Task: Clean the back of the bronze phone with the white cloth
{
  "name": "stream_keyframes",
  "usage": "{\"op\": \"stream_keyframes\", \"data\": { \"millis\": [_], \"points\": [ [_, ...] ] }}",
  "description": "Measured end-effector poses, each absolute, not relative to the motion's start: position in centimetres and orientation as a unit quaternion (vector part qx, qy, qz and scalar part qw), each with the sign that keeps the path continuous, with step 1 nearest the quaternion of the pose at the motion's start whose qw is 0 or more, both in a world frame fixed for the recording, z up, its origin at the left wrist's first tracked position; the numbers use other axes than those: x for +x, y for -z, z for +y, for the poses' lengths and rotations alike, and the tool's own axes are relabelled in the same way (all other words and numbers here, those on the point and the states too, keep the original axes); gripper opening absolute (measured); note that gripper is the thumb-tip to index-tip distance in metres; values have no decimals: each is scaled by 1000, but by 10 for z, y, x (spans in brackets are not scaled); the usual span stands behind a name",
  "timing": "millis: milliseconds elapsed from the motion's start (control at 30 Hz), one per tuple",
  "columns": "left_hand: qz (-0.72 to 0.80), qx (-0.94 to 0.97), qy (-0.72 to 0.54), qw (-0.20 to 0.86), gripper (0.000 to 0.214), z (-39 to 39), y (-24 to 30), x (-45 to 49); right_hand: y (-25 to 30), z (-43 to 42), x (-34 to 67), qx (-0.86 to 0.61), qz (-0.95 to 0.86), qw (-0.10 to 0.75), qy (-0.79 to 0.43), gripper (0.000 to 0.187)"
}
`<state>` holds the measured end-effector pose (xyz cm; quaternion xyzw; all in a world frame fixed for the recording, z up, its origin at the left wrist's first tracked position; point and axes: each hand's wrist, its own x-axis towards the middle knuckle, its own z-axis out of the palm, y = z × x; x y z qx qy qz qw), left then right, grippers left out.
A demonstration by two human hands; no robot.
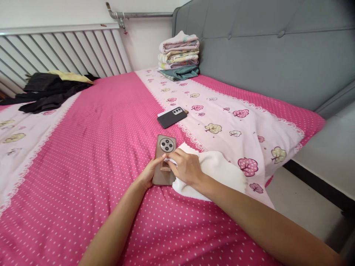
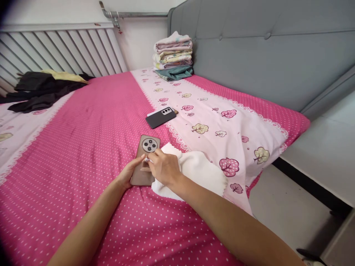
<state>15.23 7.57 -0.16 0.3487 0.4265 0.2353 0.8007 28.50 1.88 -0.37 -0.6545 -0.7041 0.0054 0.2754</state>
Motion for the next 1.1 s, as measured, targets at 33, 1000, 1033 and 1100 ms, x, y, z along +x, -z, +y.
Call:
{"op": "stream_keyframes", "data": {
  "millis": [33,1000,1033,1100],
  "points": [
    [426,349,-237,800,21,75,1,152,4,19,285,-655,-704,276,-5,22],
    [424,351,-234,801,21,76,2,153,5,19,285,-651,-706,278,-5,22],
    [423,353,-232,802,22,76,2,153,5,19,285,-652,-706,278,-5,22],
    [421,354,-231,803,22,76,2,153,5,19,286,-653,-704,279,-6,22]
  ]
}}
